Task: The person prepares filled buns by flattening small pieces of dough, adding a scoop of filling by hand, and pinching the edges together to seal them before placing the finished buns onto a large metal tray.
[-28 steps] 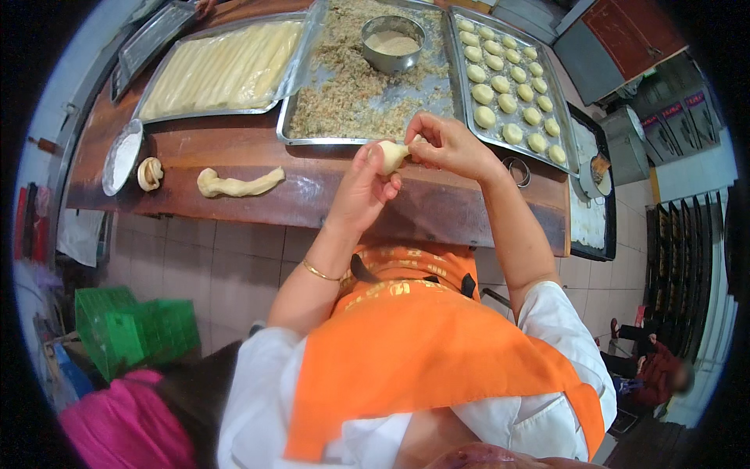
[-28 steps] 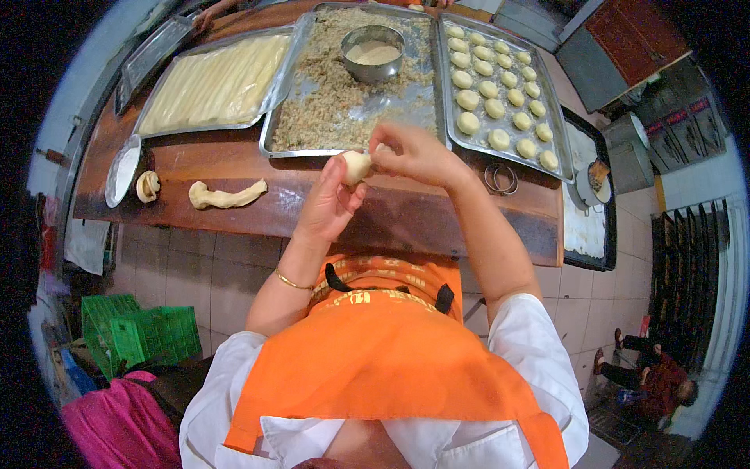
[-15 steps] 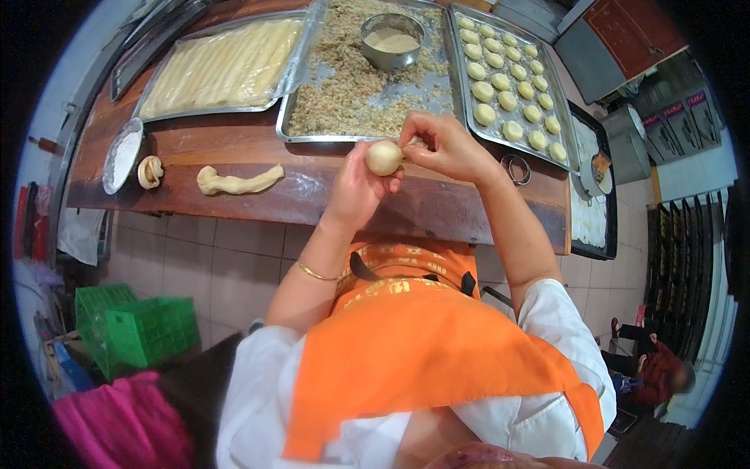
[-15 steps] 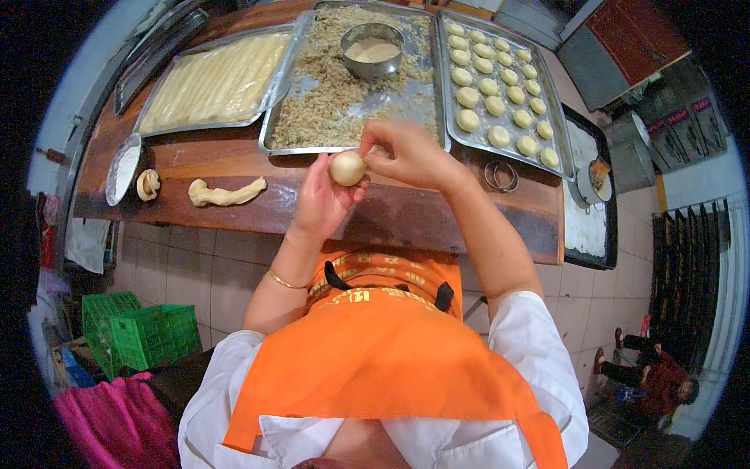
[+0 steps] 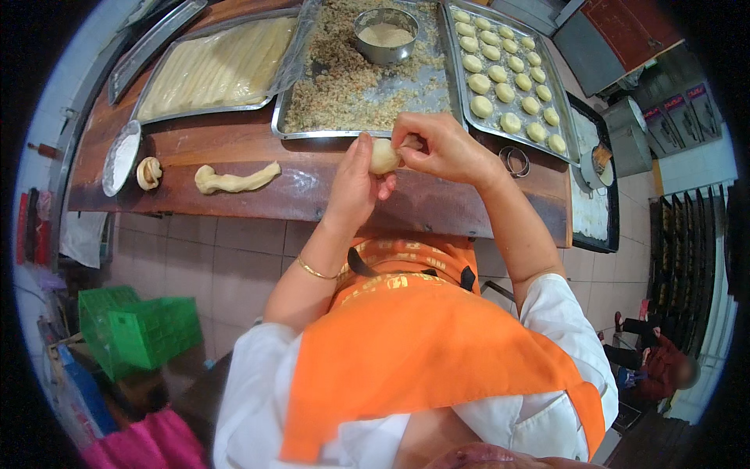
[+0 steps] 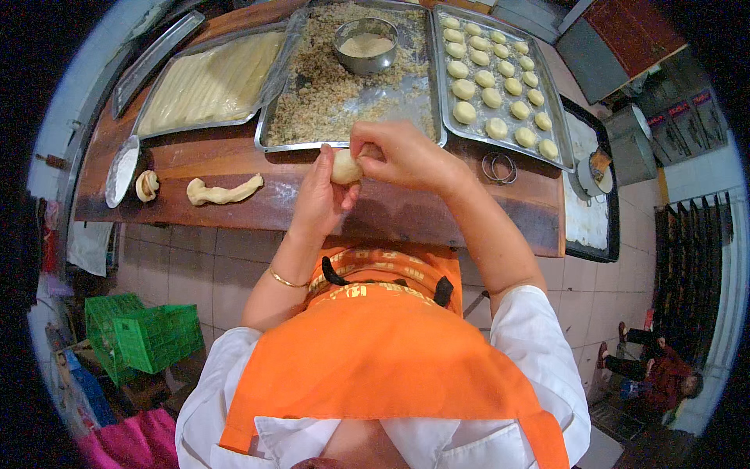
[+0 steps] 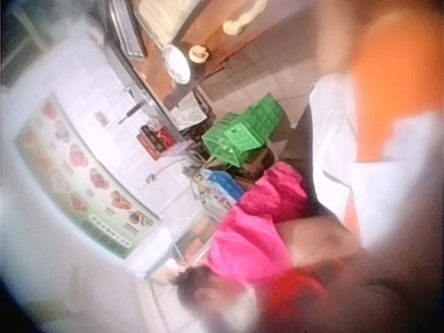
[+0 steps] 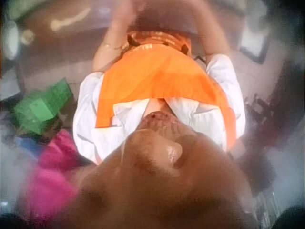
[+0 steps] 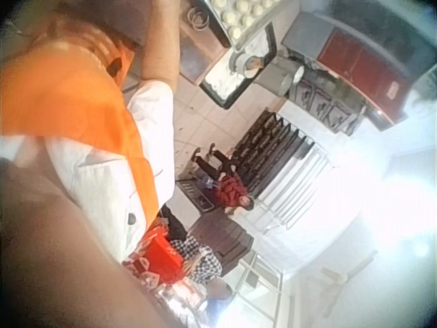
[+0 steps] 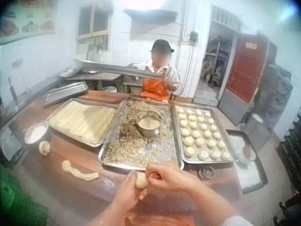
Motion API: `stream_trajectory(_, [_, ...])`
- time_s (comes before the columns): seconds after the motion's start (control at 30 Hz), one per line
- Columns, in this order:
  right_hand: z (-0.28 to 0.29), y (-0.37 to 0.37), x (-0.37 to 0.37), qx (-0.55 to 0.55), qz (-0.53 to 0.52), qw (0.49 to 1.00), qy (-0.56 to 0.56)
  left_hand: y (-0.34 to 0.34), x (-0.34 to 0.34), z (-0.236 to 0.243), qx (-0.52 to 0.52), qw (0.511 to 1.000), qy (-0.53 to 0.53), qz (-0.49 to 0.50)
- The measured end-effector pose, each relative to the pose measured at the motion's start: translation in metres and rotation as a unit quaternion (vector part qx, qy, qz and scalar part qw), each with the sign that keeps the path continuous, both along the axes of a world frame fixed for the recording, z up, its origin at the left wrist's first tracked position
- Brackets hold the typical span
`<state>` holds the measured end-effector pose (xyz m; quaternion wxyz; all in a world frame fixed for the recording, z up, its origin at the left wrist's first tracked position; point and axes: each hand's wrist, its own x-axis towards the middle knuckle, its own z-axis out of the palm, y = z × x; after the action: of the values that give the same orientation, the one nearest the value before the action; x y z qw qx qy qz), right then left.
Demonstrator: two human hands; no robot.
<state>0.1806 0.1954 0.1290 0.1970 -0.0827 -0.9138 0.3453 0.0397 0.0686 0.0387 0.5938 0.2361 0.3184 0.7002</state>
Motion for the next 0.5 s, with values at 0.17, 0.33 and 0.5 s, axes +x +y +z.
stream_trajectory(0.17, [0.002, -0.002, 0.002, 0.024, 0.010, 1.000, 0.001, 0.004, 0.015, 0.037, -0.043, 0.992, -0.112, 0.032])
stream_trajectory(0.33, [0.003, -0.002, 0.002, 0.036, 0.016, 0.999, -0.010, 0.001, 0.003, 0.009, -0.046, 0.998, -0.009, -0.031])
stream_trajectory(0.5, [0.004, -0.006, 0.005, 0.063, 0.030, 0.997, -0.015, 0.008, 0.006, 0.008, -0.057, 0.998, -0.012, -0.007])
